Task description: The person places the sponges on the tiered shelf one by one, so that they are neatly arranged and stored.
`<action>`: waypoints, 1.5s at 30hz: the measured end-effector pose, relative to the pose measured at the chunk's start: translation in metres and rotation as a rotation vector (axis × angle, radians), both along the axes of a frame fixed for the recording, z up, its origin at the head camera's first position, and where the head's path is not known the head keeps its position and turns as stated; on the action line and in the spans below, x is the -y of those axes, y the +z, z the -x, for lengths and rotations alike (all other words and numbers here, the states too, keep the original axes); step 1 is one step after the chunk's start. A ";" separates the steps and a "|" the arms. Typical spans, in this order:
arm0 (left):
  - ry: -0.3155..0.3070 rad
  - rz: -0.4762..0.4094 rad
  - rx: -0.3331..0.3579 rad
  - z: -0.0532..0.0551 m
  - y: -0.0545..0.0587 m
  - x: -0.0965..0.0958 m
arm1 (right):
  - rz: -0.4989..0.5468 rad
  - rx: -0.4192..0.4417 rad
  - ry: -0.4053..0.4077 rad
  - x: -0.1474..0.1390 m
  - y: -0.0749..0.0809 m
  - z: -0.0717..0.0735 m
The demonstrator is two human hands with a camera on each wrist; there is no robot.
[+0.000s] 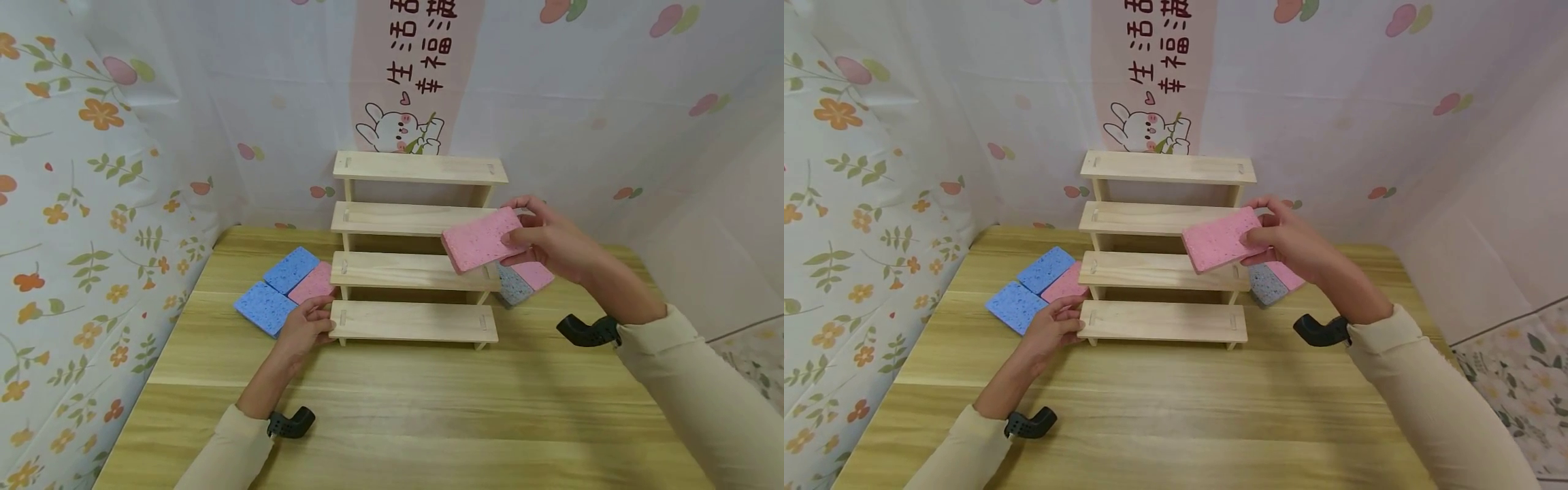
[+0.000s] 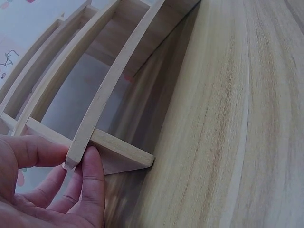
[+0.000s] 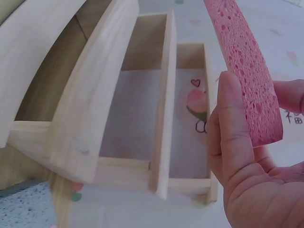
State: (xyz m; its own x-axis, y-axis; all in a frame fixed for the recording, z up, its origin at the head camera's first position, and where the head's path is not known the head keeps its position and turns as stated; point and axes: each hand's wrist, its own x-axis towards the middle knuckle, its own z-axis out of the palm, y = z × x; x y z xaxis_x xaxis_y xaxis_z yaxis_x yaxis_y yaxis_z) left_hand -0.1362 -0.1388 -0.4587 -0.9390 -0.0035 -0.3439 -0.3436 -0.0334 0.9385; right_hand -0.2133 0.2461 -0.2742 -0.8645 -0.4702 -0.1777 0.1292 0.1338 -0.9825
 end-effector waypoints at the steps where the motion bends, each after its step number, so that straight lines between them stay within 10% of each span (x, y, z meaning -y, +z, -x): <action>1: 0.000 0.002 0.000 0.000 0.000 0.000 | -0.004 0.003 -0.009 0.002 0.002 0.001; 45: -0.032 0.019 0.000 -0.001 -0.002 0.003 | 0.093 0.101 -0.203 0.064 0.024 0.085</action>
State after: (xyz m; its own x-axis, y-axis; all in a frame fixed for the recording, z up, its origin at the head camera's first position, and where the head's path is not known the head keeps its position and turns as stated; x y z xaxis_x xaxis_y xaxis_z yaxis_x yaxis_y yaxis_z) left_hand -0.1357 -0.1416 -0.4602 -0.9388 0.0203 -0.3439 -0.3440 -0.0050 0.9389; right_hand -0.2979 0.1825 -0.2499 -0.9231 -0.3068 -0.2320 0.2423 0.0046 -0.9702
